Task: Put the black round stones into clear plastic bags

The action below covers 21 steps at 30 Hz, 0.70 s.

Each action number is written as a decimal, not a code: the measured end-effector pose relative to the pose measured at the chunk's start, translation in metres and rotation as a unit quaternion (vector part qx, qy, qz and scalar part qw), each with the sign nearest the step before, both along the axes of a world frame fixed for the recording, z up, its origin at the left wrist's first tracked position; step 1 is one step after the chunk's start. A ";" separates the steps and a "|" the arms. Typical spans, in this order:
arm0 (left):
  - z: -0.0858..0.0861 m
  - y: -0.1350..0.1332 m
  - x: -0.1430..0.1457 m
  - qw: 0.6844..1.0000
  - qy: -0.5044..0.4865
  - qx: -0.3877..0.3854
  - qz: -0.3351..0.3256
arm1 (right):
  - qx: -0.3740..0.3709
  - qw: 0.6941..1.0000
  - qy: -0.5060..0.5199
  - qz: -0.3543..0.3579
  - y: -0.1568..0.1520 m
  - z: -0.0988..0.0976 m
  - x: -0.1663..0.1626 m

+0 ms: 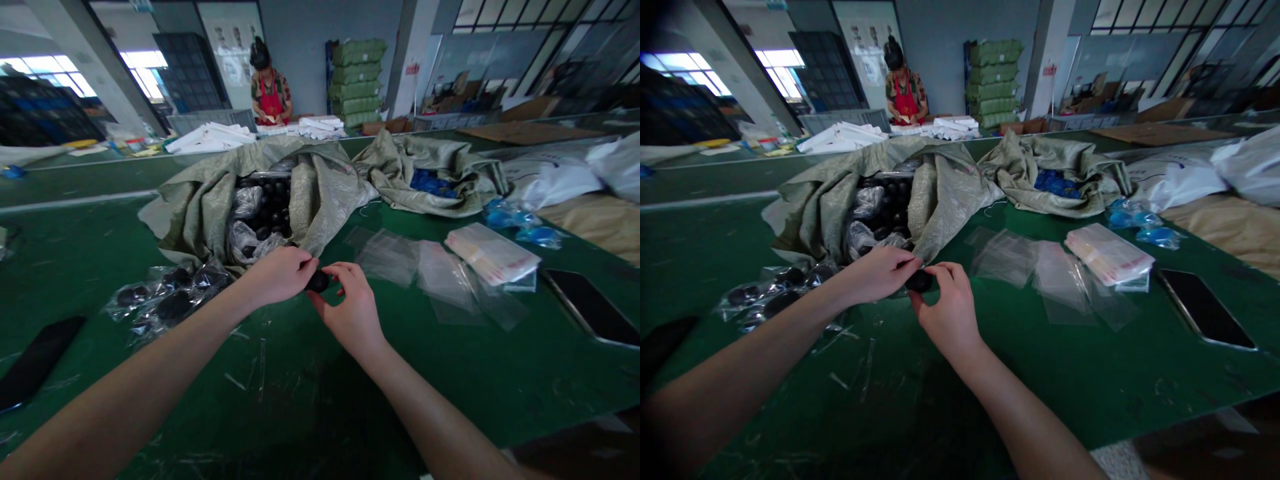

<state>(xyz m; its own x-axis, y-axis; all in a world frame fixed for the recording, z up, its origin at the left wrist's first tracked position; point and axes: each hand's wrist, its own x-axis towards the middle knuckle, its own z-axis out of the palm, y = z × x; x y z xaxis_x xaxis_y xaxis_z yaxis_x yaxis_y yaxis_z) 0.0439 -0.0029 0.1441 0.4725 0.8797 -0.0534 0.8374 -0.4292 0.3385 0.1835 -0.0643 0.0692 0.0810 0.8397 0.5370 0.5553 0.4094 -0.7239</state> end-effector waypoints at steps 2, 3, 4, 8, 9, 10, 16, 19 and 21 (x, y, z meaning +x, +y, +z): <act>0.001 -0.002 0.000 1.000 0.004 0.006 0.005 | -0.003 1.000 0.012 -0.007 0.000 0.001 -0.001; 0.001 -0.002 0.000 1.000 0.006 0.009 0.008 | -0.001 1.000 0.015 -0.007 0.000 0.001 -0.001; 0.002 -0.003 0.000 1.000 0.008 0.012 0.010 | 0.000 1.000 0.017 -0.004 0.001 0.001 -0.001; 0.003 -0.004 0.001 1.000 0.009 0.015 0.006 | -0.002 0.999 0.031 0.006 0.002 -0.001 0.001; 0.003 -0.004 0.002 1.000 0.009 0.012 0.005 | -0.004 0.999 0.035 0.007 0.002 -0.002 0.001; 0.003 -0.004 0.003 1.000 0.011 0.009 0.005 | -0.007 0.999 0.038 0.010 0.002 -0.003 0.001; 0.002 -0.001 0.006 1.000 0.000 0.016 0.008 | -0.024 0.998 0.009 0.053 0.003 -0.002 0.001; 0.001 0.004 0.001 0.999 -0.047 0.004 0.000 | -0.007 0.997 -0.031 0.063 0.008 0.005 0.002; 0.001 0.008 -0.003 0.995 -0.099 -0.013 -0.004 | 0.003 0.996 -0.059 0.064 0.012 0.014 0.003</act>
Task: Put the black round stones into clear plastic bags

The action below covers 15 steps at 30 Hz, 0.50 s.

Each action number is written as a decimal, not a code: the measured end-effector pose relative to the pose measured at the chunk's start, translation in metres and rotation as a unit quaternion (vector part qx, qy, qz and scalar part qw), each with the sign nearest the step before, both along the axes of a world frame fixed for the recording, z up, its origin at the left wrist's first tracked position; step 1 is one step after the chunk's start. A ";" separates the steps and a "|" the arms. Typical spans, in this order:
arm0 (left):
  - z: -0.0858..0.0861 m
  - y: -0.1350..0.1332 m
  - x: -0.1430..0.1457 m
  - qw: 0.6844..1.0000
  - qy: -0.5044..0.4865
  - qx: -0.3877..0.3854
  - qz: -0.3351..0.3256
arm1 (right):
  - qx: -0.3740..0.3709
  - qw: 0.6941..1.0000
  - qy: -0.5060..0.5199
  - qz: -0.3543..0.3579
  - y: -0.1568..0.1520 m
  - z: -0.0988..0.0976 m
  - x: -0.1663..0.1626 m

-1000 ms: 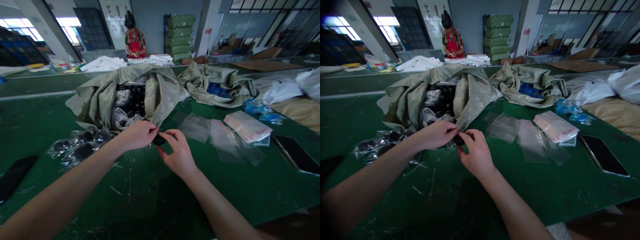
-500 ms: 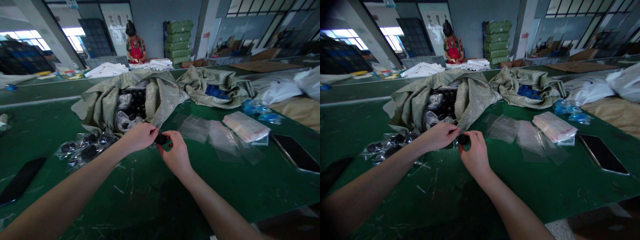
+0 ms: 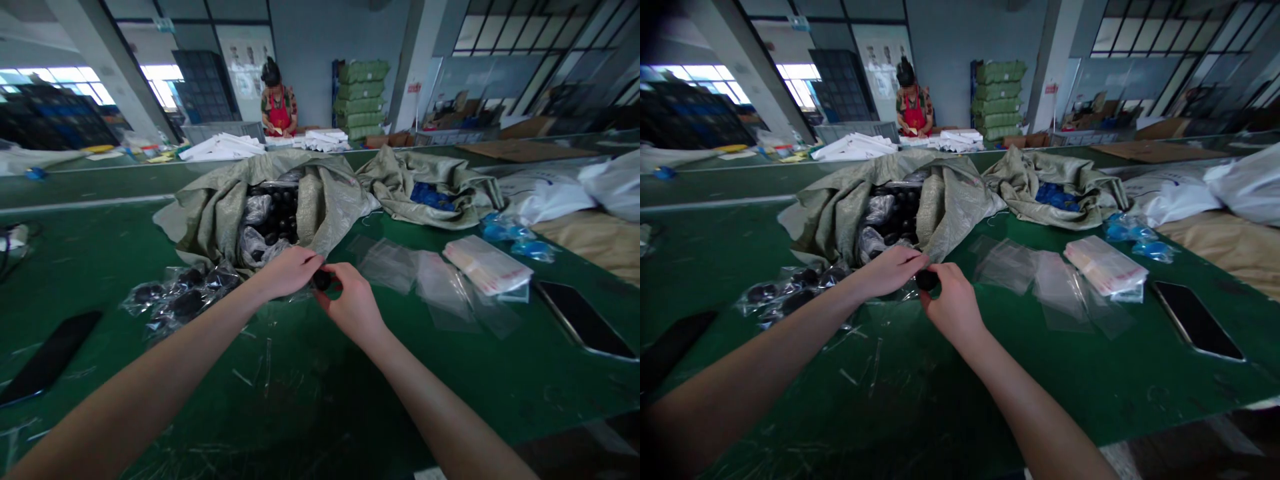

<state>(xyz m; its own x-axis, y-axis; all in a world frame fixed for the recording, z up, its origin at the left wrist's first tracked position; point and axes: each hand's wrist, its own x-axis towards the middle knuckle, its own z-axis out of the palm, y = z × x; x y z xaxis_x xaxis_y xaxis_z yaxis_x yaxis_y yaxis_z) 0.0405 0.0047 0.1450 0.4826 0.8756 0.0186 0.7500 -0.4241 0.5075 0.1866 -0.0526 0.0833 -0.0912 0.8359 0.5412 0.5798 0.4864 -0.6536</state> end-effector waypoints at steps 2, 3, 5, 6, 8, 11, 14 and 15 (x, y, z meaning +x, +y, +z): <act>-0.001 0.003 -0.005 0.998 -0.064 -0.022 0.012 | 0.003 0.999 -0.033 0.004 0.004 0.012 0.001; -0.002 0.005 -0.008 0.994 -0.098 -0.035 0.025 | 0.004 0.999 -0.052 0.007 0.006 0.019 0.001; -0.004 0.006 -0.012 0.983 -0.166 -0.060 0.056 | 0.006 0.995 -0.093 0.022 0.008 0.034 0.001; -0.005 0.006 -0.014 0.975 -0.199 -0.073 0.070 | 0.006 0.993 -0.113 0.031 0.008 0.042 0.001; -0.005 0.004 -0.017 0.955 -0.262 -0.103 0.090 | -0.007 0.990 -0.140 0.030 0.008 0.054 -0.001; -0.004 -0.001 -0.020 0.918 -0.352 -0.150 0.107 | -0.091 0.986 -0.138 -0.031 0.008 0.066 -0.005; -0.002 -0.008 -0.024 0.886 -0.416 -0.178 0.105 | -0.252 0.966 -0.057 -0.030 0.009 0.068 -0.009; -0.002 -0.009 -0.026 0.879 -0.428 -0.181 0.101 | -0.309 0.951 -0.007 -0.006 0.009 0.068 -0.010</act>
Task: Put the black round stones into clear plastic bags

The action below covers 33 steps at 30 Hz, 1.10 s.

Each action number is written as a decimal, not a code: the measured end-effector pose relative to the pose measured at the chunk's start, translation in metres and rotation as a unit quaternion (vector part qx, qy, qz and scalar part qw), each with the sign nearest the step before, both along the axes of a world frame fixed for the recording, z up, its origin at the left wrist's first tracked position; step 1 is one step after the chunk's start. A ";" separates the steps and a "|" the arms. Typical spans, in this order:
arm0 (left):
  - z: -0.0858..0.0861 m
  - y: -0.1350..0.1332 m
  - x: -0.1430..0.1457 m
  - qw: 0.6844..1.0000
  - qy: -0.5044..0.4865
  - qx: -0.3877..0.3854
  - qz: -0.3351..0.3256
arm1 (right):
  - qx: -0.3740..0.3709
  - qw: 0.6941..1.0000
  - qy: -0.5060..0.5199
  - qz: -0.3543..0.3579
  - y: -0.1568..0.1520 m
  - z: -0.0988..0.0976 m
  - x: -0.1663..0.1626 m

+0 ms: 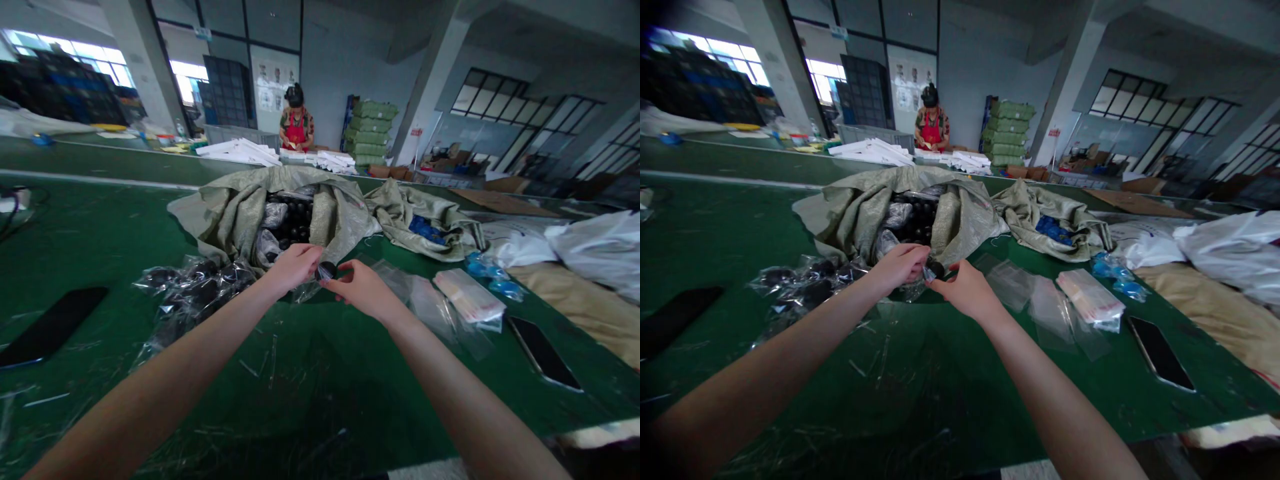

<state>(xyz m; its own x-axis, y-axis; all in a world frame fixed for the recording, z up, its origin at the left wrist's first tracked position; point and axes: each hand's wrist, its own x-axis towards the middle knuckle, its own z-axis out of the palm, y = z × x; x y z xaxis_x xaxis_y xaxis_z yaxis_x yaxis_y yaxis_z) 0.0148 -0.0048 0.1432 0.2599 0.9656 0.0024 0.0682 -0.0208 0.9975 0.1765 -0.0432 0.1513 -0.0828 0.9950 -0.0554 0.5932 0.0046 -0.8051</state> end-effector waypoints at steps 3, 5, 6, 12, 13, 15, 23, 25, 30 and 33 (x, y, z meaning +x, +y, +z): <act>0.000 -0.004 -0.003 0.999 -0.032 0.002 0.002 | -0.127 0.974 0.187 0.008 0.000 0.000 -0.003; 0.000 -0.006 -0.005 0.999 -0.052 0.001 0.010 | -0.158 0.950 0.269 -0.009 0.000 0.001 -0.004; -0.001 -0.007 -0.006 0.998 -0.062 0.000 0.015 | -0.162 0.942 0.292 -0.021 -0.001 0.001 -0.005; -0.008 -0.009 -0.009 0.997 -0.076 0.008 0.023 | -0.195 0.934 0.297 -0.028 -0.001 -0.003 -0.006; -0.009 -0.010 -0.009 0.997 -0.079 0.007 0.022 | -0.205 0.930 0.304 -0.027 0.000 -0.005 -0.006; -0.010 -0.010 -0.009 0.996 -0.089 0.001 0.019 | -0.225 0.918 0.326 -0.030 0.001 -0.010 -0.005; -0.013 -0.013 -0.011 0.995 -0.103 0.001 -0.009 | -0.073 0.931 0.350 0.071 0.001 -0.032 0.000; -0.014 -0.011 -0.013 0.996 -0.080 0.009 -0.032 | 0.007 0.962 0.254 0.097 0.001 -0.034 0.000; -0.014 -0.005 -0.021 0.975 0.168 0.131 -0.057 | 0.177 0.979 -0.019 0.095 -0.007 -0.037 -0.002; -0.014 -0.003 -0.024 0.932 0.313 0.180 -0.029 | 0.228 0.965 -0.116 0.062 -0.012 -0.039 -0.007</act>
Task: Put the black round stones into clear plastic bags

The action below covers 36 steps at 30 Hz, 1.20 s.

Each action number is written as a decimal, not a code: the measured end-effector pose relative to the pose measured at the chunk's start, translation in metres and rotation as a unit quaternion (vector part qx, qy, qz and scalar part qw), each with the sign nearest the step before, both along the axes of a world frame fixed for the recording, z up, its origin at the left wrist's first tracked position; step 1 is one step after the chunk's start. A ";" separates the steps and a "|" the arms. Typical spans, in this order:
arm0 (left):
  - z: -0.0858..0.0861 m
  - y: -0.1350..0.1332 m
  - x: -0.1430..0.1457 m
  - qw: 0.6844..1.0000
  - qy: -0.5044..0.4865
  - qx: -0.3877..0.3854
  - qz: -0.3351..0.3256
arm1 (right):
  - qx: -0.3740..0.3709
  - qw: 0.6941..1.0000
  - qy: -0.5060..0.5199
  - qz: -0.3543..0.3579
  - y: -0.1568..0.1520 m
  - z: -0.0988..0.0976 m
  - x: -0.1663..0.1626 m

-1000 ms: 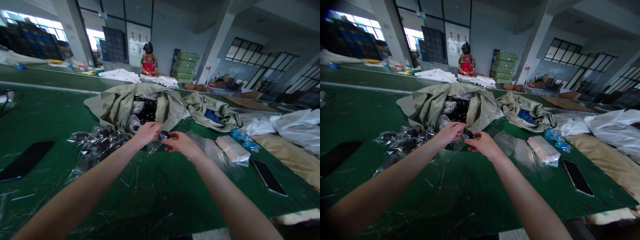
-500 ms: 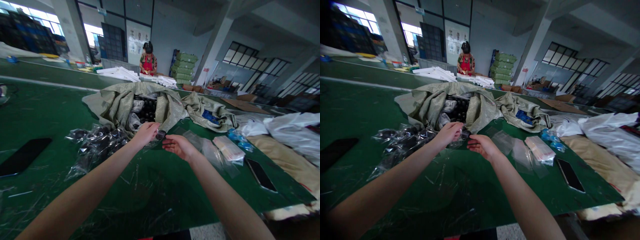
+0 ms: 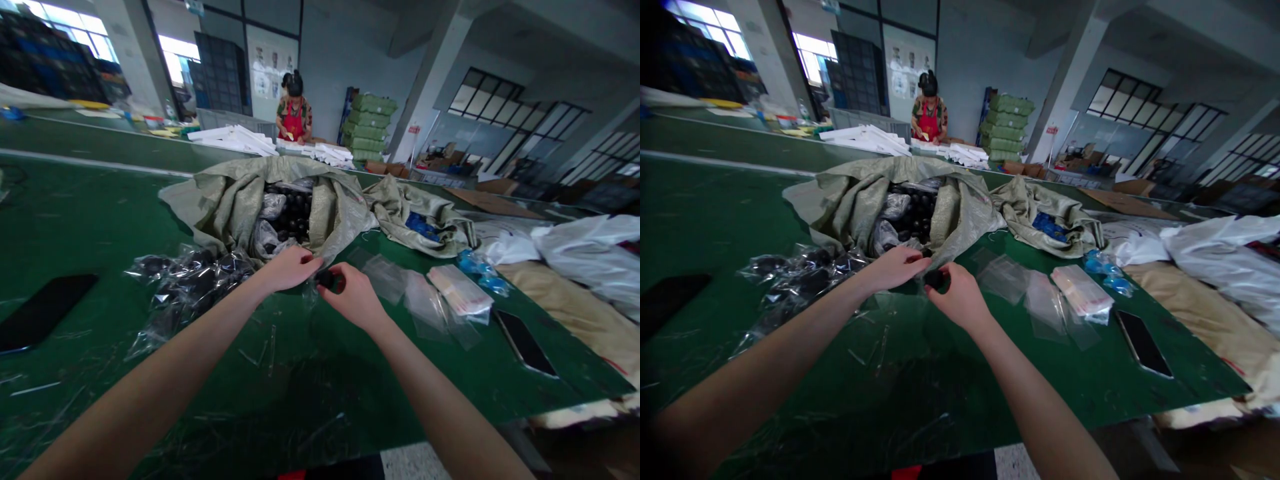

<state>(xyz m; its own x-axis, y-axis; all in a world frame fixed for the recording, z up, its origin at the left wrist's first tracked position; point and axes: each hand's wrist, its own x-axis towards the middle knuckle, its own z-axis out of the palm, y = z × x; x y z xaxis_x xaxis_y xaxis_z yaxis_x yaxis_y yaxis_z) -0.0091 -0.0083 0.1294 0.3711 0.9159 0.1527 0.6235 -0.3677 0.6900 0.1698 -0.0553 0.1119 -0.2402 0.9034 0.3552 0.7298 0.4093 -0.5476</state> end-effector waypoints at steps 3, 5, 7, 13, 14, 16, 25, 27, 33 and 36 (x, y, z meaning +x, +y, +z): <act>-0.002 -0.001 0.000 0.998 0.051 -0.017 0.012 | 0.008 0.999 -0.031 -0.041 -0.001 -0.006 -0.003; -0.003 -0.001 0.001 0.998 0.062 -0.020 0.000 | -0.003 0.998 -0.037 -0.058 0.001 -0.011 -0.004; -0.004 -0.001 0.002 0.997 0.070 -0.005 -0.020 | -0.006 0.997 -0.040 -0.069 0.004 -0.015 -0.003; -0.003 0.004 0.006 0.990 0.110 0.077 -0.039 | -0.019 0.995 -0.028 -0.089 0.009 -0.019 0.000; -0.003 0.006 0.007 0.990 0.110 0.084 -0.039 | -0.028 0.996 -0.022 -0.087 0.010 -0.019 0.000; -0.001 0.009 0.007 0.989 0.109 0.086 -0.047 | -0.045 0.996 -0.006 -0.071 0.012 -0.018 0.001; 0.008 0.014 0.003 0.988 0.121 0.091 -0.038 | 0.038 0.999 -0.033 -0.006 0.014 -0.012 0.001; 0.007 0.015 0.003 0.988 0.119 0.094 -0.039 | 0.058 0.997 -0.045 -0.001 0.013 -0.012 -0.001; 0.002 0.012 -0.002 0.990 0.090 0.110 -0.022 | 0.120 0.991 -0.061 -0.016 0.015 -0.007 -0.002; -0.004 0.005 -0.005 0.991 0.072 0.115 -0.006 | 0.138 0.987 -0.072 -0.041 0.015 -0.001 -0.002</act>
